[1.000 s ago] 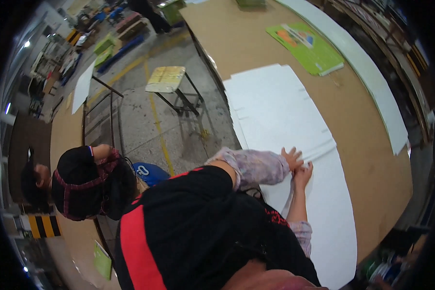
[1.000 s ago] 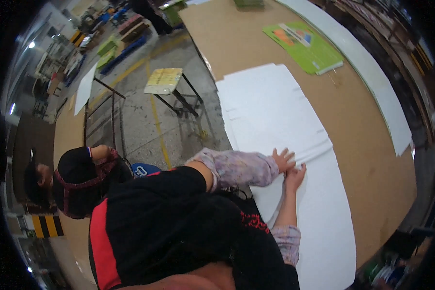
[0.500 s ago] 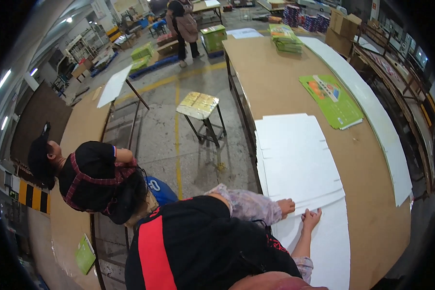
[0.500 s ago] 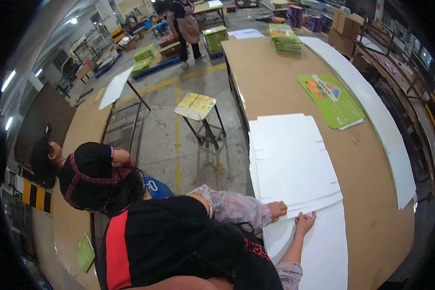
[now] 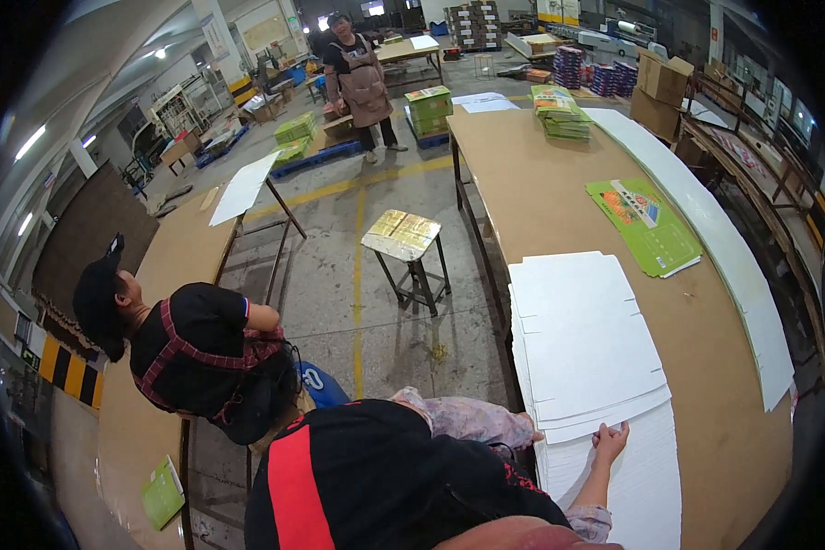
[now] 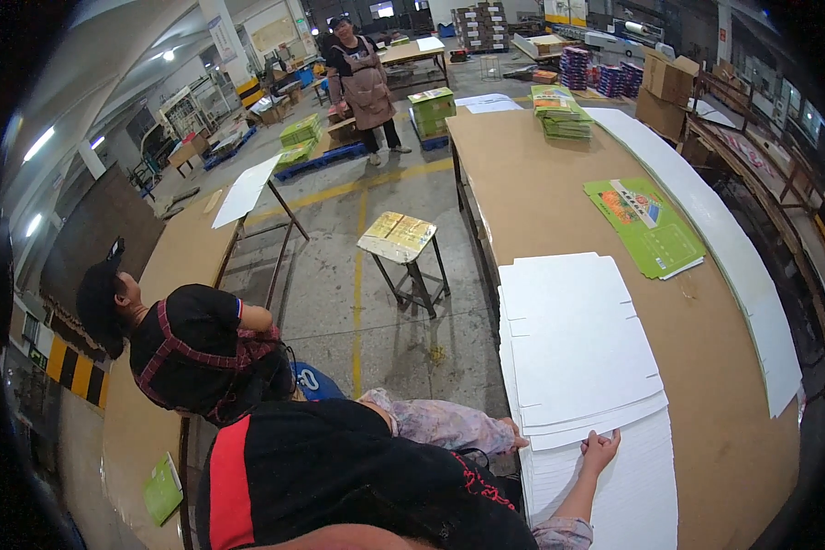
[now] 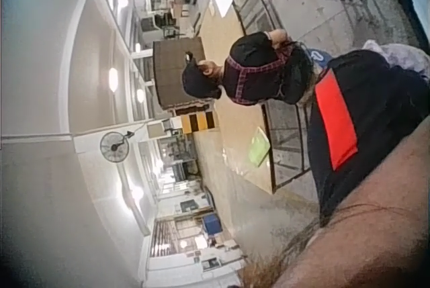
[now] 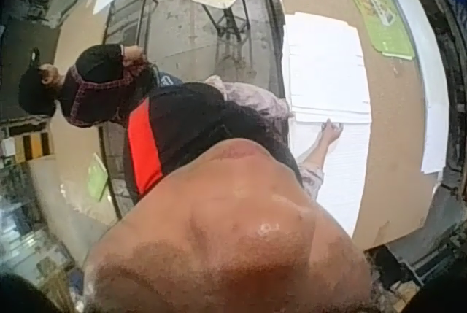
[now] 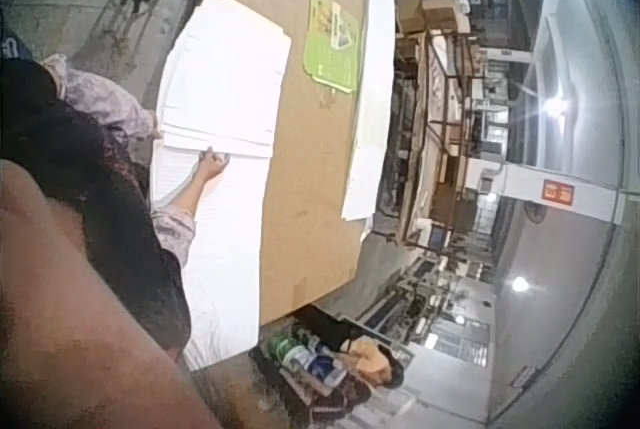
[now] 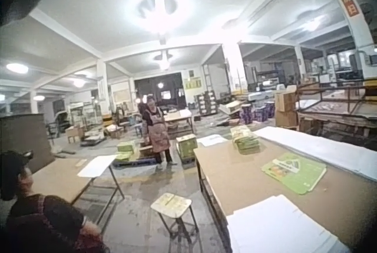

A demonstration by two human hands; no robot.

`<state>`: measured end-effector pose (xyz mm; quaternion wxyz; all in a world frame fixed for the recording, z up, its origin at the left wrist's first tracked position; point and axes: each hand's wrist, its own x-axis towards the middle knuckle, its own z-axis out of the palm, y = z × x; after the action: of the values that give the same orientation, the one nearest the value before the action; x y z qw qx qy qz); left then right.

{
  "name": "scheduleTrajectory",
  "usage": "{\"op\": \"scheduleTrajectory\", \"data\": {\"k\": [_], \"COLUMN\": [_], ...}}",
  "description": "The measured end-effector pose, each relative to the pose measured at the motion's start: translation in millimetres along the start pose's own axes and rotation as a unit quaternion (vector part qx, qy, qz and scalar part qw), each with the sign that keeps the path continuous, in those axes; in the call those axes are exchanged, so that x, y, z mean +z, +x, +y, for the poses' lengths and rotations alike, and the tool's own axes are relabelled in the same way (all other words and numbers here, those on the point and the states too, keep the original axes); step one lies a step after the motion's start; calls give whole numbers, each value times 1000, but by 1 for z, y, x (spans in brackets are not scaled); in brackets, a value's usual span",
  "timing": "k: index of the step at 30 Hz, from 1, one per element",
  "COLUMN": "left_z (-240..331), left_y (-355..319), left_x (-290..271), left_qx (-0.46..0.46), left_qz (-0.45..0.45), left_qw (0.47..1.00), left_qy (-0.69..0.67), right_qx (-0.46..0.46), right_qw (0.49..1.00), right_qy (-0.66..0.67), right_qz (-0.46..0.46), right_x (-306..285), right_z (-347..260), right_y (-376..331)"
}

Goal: The worker is flipping through a stack of large paper sheets, likely for counting or quality inspection.

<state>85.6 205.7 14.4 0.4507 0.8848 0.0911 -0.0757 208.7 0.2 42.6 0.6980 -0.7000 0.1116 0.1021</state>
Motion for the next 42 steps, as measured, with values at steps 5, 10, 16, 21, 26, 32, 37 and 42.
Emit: {"op": "scheduleTrajectory", "data": {"k": [5,10,16,21,26,32,37,42], "left_z": [-3,-7,1,1,11,0,22,54], "left_y": [-3,-3,0,8,10,0,3,-9], "left_x": [8,3,19,27,40,41,53,40], "left_qx": [-31,-60,-122,-165,-204,-257,-369,-386], "left_qz": [11,29,24,16,14,5,2,33], "left_qw": [999,996,988,978,964,944,916,878], "left_qy": [-28,-60,-92,-130,-171,-206,-161,-280], "right_qx": [-2,-4,7,13,1,-19,-18,-22], "right_qw": [1000,1000,1000,1000,1000,999,998,998], "right_qy": [-12,3,-6,-20,-28,-35,-50,-49], "right_qz": [3,-7,-11,-7,-9,2,-12,-12], "right_x": [1,0,-5,-7,-6,-5,-6,-10], "right_z": [3,11,10,8,6,2,-2,-6], "right_y": [0,2,4,7,1,-3,-3,-7]}}
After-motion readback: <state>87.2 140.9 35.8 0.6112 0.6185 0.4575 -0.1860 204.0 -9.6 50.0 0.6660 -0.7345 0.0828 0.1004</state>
